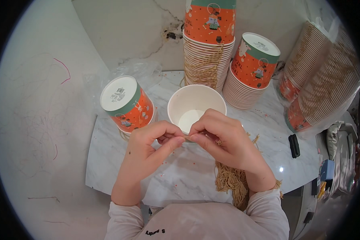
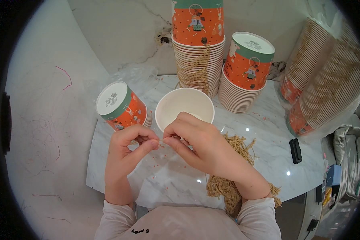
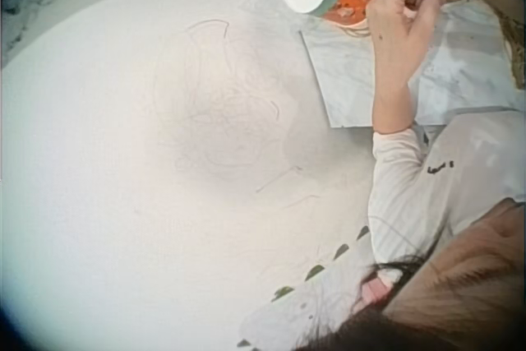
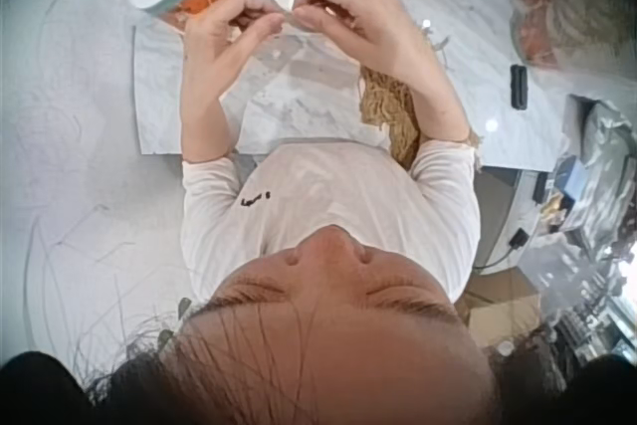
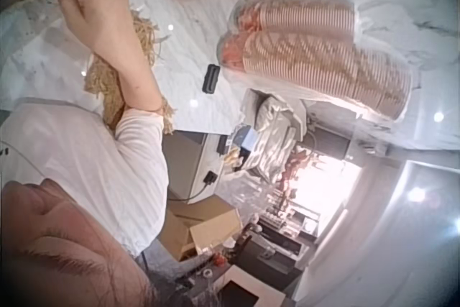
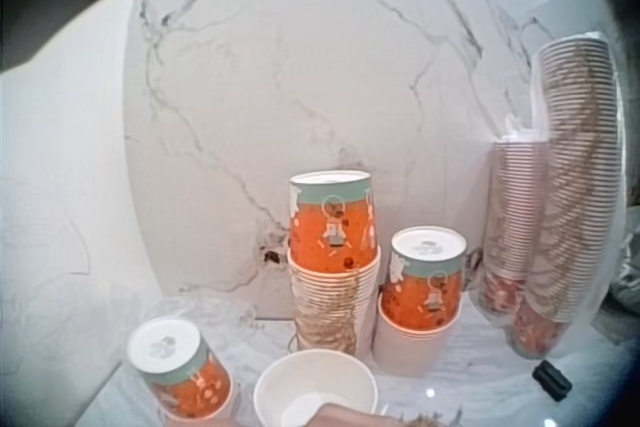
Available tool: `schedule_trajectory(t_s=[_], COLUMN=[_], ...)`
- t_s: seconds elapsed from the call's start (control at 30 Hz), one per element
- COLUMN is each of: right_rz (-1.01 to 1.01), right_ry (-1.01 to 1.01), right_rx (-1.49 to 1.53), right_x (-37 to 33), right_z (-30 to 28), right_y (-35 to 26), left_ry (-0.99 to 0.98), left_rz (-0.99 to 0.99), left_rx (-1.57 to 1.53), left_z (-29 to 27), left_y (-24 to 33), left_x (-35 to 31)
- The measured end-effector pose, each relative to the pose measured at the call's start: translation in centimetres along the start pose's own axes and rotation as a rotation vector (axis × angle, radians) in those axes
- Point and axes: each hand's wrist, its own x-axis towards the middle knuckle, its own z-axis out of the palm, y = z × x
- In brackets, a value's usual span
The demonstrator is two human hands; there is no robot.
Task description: Attach string handles to festive paper buckets and stack them.
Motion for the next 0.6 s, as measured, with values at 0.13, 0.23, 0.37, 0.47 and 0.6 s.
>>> schedule_trajectory(t_s=[0.13, 0.23, 0.37, 0.47, 0.6], right_rz=[-0.058, -0.083, 0.007, -0.015, -0.105], right_ry=[-0.023, -0.019, -0.042, -0.047, 0.078], right_rx=[-0.048, -0.056, -0.025, -0.059, -0.075], right_x=[0.0, 0.0, 0.2, 0.1, -0.1], right_z=[-0.2, -0.1, -0.2, 0.0, 0.3], right_y=[0.3, 0.5, -0.6, -0.5, 0.1], left_ry=[0.001, -0.010, -0.010, -0.023, -0.054], left_rz=[0.016, 0.017, -0.004, -0.007, -0.016], left_rx=[-0.019, -0.053, -0.065, -0.078, -0.105], left_z=[0.1, 0.2, 0.2, 0.3, 0.6], left_y=[0.2, 0.4, 0.3, 0.3, 0.2], left_x=[-0.1, -0.2, -0.3, -0.1, 0.1])
